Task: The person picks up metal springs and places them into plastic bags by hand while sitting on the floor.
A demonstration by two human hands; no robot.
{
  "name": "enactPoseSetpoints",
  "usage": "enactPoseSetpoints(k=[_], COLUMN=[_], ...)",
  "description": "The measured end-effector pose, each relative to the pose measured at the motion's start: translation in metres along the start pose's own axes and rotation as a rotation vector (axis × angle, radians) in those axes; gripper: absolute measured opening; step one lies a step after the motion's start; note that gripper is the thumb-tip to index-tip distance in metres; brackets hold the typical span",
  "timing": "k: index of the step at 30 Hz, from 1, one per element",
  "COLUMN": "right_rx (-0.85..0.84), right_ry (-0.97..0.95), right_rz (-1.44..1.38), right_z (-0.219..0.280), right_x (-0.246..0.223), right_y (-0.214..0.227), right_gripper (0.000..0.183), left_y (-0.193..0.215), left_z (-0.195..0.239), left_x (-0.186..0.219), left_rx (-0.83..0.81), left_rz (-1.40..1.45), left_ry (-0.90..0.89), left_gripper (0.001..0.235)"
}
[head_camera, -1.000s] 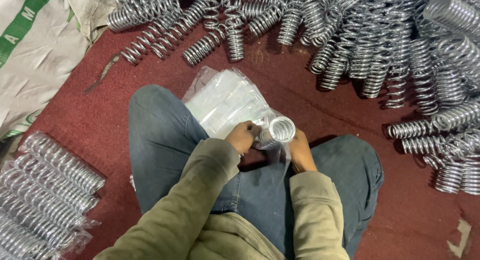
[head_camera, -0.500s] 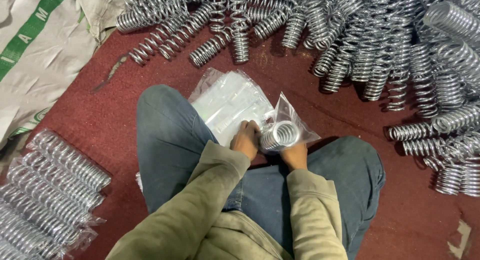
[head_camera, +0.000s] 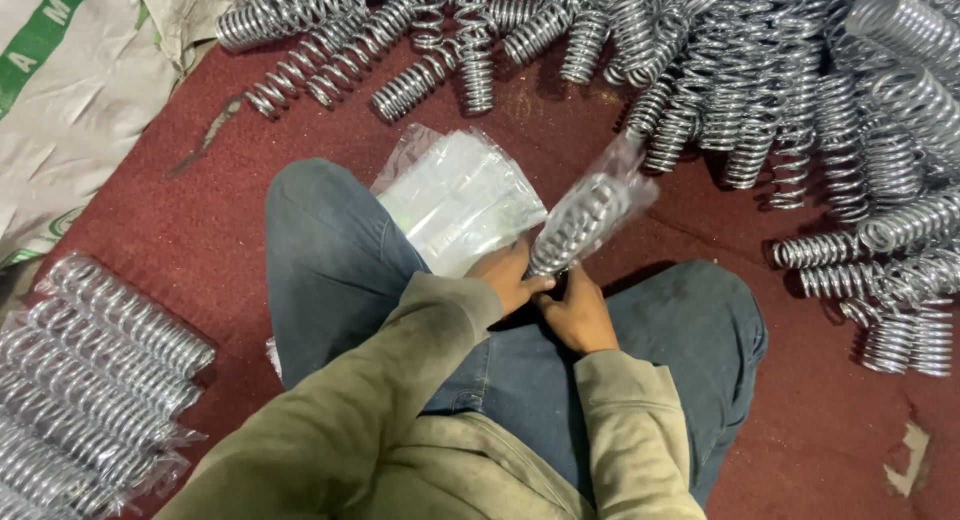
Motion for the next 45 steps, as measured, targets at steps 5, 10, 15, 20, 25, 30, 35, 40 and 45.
enactPoseSetpoints(k=[5, 10, 15, 20, 25, 30, 35, 40, 45], right_rx=[0.017, 0.521, 0.784, 0.907, 0.756, 0.746, 0.678, 0.703, 0.804], right_ry=[0.005, 0.451, 0.735, 0.681, 0.459, 0.646, 0.781, 0.851, 0.624], right_rz=[0.039, -0.167, -0.214, -0.05, -0.051, -0.084, 0.043, 0.244, 0.162], right_z=[0.068, 0.093, 0.095, 0.1, 0.101, 0.097, 0.131, 0.134, 0.137], right_x=[-0.056, -0.071, -0.102, -0.079, -0.066, -0.065, -0.097, -0.081, -0.079], right_y=[0.031, 0.078, 0.117, 0.112, 0.099, 0.111, 0.114, 0.097, 0.089], right_gripper=[0.096, 0.029, 0.025, 0.015, 0.049, 0.011, 0.016, 0.017, 0.019], left_y=[0.025, 0.006, 0.01, 0.016, 0.017, 0.023, 0.024, 0.011, 0.007], left_z=[0.069, 0.106, 0.081, 0.049, 0.054, 0.072, 0.083, 0.067, 0.073], left_x=[0.06, 0.064, 0.071, 0.079, 0.072, 0.075, 0.098, 0.105, 0.107], left_rx=[0.077, 0.392, 0.749, 0.753, 0.659, 0.607, 0.635, 0.565, 0.612], left_rz=[0.015, 0.365, 0.055, 0.161, 0.227, 0.196, 0.134, 0.243, 0.279], left_ry=[0.004, -0.43, -0.829, -0.76, -0.754, -0.802, -0.994, -1.022, -0.956], left_gripper=[0.092, 0.086, 0.05, 0.045, 0.051, 0.063, 0.057, 0.024, 0.053])
Point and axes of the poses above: each hand's wrist, its own z-axis away from the middle knuckle, its own y-axis out of the back of the hand, x = y × z, the point moved 1 cm from there along -z, towards the middle knuckle, and after that the axes turned 7 degrees about z, right-handed, at the moved point
